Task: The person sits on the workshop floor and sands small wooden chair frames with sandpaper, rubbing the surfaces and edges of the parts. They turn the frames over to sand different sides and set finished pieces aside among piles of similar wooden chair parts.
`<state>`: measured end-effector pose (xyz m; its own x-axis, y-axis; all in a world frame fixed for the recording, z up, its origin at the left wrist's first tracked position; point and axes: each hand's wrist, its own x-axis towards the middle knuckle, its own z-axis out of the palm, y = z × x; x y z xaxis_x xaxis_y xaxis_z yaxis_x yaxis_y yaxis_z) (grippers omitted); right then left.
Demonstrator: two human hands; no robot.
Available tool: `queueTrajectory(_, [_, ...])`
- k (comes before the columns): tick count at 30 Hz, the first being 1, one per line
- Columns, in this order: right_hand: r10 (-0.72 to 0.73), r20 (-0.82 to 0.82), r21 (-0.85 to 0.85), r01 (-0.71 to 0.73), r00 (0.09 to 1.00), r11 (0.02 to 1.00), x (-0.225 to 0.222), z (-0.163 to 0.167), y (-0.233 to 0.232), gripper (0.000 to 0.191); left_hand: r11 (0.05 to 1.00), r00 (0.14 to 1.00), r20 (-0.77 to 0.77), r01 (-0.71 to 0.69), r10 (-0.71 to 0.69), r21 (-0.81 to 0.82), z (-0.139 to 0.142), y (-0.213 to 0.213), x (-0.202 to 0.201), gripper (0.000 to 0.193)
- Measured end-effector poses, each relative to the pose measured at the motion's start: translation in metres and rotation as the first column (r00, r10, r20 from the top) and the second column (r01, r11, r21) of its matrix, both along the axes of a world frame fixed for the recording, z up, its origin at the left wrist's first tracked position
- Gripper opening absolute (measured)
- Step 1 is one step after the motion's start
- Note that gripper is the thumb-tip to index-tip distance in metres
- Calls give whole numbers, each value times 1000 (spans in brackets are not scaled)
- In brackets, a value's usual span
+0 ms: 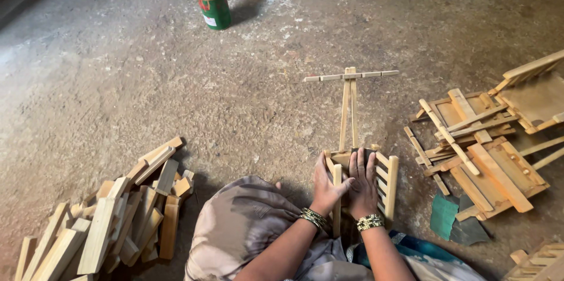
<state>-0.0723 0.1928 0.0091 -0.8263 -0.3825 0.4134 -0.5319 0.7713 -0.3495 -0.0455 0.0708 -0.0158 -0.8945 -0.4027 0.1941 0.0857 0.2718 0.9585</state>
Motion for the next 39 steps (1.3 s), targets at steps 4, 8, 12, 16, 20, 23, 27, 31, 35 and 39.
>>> queueTrajectory(4, [101,-78,253,-78,992,964,24,-12,-3,75,981,999,17,-31,29,192,1,-1,1,105])
queueTrajectory(8, [5,-11,333,-1,1000,943,33,-24,-1,75,987,1000,-6,-14,15,159,0,-3,-1,107])
queueTrajectory(12, [-49,-5,8,49,999,999,9,-14,-8,83,995,996,-77,59,-52,83,2,-3,3,110])
queueTrajectory(16, [163,7,450,-148,987,881,7,6,-14,75,994,999,23,35,-38,104,7,-7,6,112])
queueTrajectory(20, [53,74,227,-69,996,971,26,15,-12,78,990,992,-59,115,-110,88,11,-16,14,107])
queueTrajectory(23, [-137,81,7,137,987,991,37,10,-20,88,984,989,-40,143,-139,107,10,-22,21,106])
queueTrajectory(27, [-114,197,144,86,974,986,48,2,-28,83,940,989,-77,145,-127,309,4,-28,17,104])
queueTrajectory(31, [-102,184,456,7,978,890,41,5,-19,91,978,999,15,45,-49,206,1,-29,15,105])
queueTrajectory(35, [10,120,7,-11,993,1000,24,14,-16,86,974,997,9,67,-71,218,2,-29,18,109])
queueTrajectory(39, [167,79,65,-172,983,983,27,18,-18,85,999,999,11,40,-40,-13,-5,-30,19,110])
